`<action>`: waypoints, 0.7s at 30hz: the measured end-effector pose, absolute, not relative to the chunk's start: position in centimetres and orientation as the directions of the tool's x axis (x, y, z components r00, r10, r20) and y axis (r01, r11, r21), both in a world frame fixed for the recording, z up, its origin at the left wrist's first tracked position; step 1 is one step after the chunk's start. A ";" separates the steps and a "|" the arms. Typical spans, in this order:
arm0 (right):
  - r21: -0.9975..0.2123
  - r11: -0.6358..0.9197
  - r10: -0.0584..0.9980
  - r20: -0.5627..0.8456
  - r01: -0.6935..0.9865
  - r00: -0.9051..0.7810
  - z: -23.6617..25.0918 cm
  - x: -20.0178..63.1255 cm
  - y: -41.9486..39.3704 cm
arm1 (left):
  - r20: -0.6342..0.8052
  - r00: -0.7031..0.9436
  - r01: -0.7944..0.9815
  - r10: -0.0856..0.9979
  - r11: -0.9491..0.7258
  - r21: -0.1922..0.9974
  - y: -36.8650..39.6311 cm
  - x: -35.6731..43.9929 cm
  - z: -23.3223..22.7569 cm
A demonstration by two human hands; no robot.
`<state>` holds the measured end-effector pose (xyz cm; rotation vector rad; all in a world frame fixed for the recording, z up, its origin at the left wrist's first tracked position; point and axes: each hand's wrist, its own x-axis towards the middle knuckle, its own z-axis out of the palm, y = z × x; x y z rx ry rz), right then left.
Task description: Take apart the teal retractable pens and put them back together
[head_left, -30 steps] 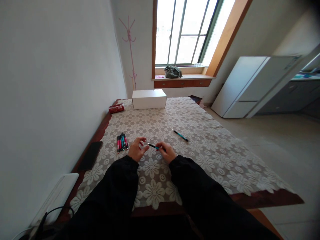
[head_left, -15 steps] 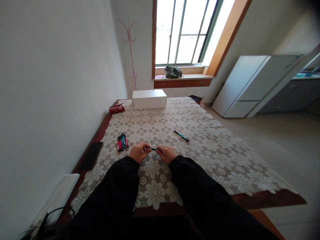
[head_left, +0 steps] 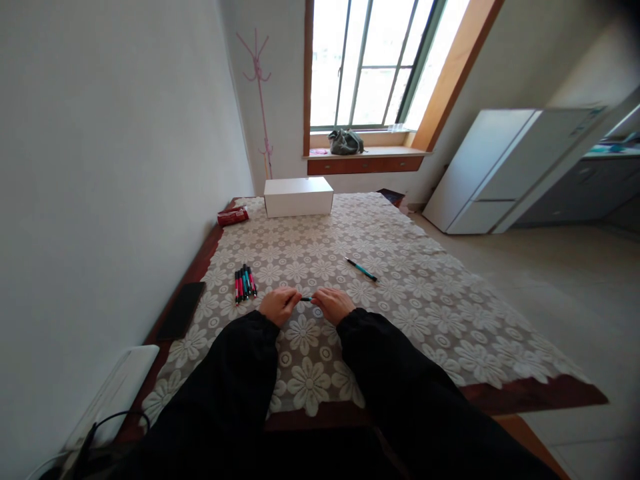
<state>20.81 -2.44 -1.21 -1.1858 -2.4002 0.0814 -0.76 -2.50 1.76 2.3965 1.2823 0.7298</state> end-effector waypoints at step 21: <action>-0.263 0.630 0.764 0.378 0.731 -0.523 -0.5 21.1 -2.8 | 0.257 0.416 0.634 0.872 -0.481 0.606 -2.5 -0.7 1.3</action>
